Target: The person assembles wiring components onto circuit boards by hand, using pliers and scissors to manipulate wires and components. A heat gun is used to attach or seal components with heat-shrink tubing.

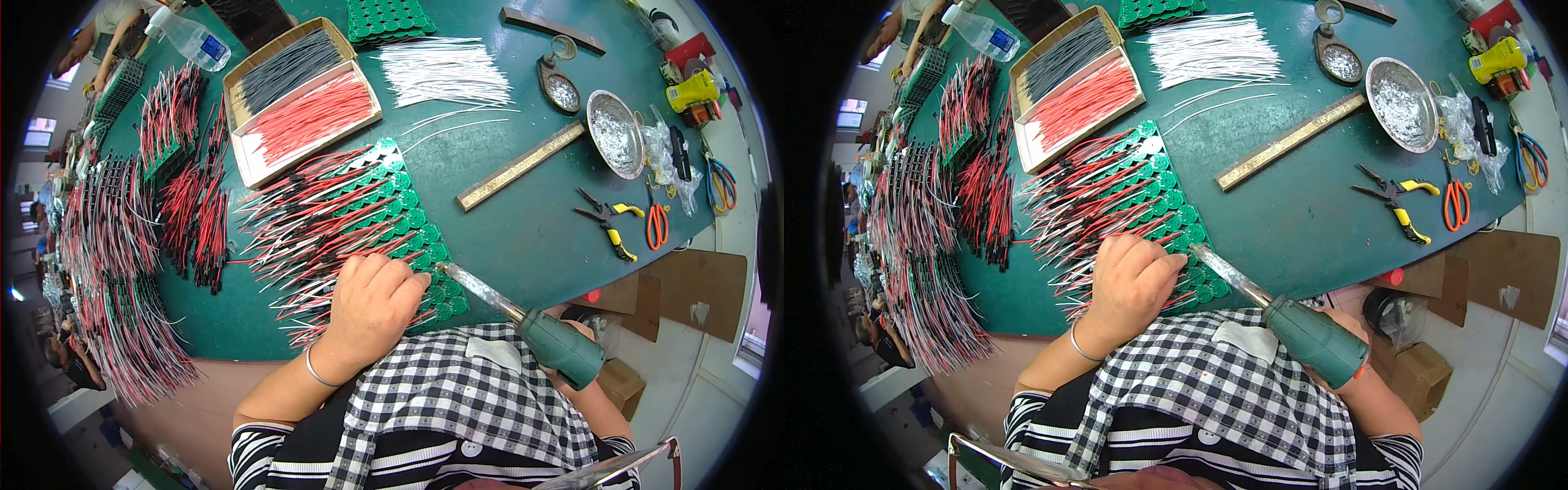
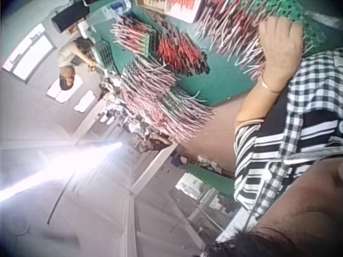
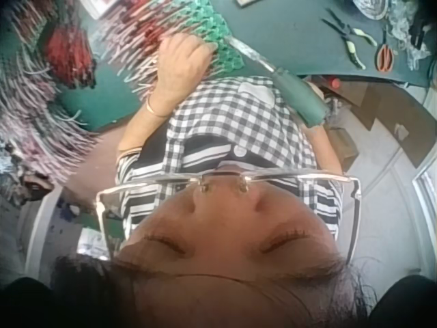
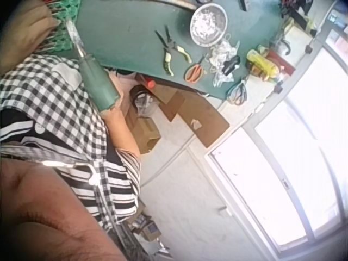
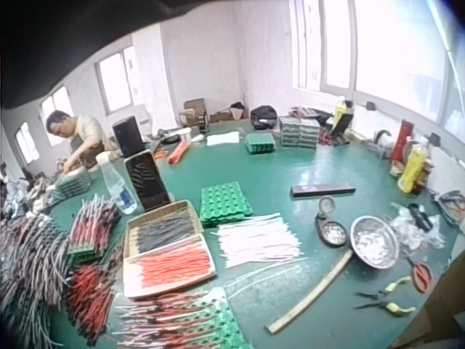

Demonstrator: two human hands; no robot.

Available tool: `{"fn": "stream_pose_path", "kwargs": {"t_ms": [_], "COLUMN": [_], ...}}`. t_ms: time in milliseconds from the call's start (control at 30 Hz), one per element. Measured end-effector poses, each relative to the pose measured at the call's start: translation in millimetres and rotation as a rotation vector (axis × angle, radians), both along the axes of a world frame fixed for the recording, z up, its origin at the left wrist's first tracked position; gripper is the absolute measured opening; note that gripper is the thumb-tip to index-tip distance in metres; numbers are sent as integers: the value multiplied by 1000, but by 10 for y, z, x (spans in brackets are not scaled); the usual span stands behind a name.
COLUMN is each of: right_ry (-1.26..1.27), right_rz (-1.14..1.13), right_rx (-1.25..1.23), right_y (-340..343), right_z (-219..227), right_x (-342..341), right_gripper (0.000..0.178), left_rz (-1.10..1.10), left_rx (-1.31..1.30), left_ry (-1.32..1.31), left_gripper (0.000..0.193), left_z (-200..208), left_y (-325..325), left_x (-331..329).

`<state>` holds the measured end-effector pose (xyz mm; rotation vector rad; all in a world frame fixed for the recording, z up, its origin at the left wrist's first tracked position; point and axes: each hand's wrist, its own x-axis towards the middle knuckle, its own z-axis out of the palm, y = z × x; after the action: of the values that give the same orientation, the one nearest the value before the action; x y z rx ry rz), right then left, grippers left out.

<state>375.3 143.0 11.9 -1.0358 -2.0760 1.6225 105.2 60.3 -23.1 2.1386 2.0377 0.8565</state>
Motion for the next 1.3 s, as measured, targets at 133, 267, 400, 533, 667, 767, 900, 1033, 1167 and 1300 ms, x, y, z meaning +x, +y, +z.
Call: {"fn": "stream_pose_path", "kwargs": {"t_ms": [133,267,400,533,667,767,900,1033,1167,1300], "right_ry": [28,-15,-27,-49,-108,-81,-110,-24,270,317], "right_rz": [198,230,227,229,266,255,125,-1,-244,-263], "right_rx": [403,507,474,482,553,506,409,309,-92,-76], "right_y": [93,85,83,77,101,125,37,-59,-167,-79], "right_z": [-55,-69,-49,-46,8,12,-41,-223,-410,-484], "right_x": [64,81,46,45,10,21,101,163,144,170], "right_gripper": [20,18,19,19,17,17,38,31,44,51], "left_rz": [-13,14,14,6,-2,-9,-2,-4,-36,169], "left_rx": [-7,-22,-12,-29,-40,-41,-44,-40,-107,91], "left_ry": [-71,-81,-89,-86,-93,-94,-92,-71,-46,-49], "left_gripper": [19,19,18,18,18,18,18,17,16,13], "left_z": [18,10,-9,6,13,6,12,3,-39,167], "left_y": [-8,-10,-10,-12,-1,30,13,-59,-78,-165], "left_x": [-9,-2,-6,-5,-16,-9,-32,-82,-63,-319]}}
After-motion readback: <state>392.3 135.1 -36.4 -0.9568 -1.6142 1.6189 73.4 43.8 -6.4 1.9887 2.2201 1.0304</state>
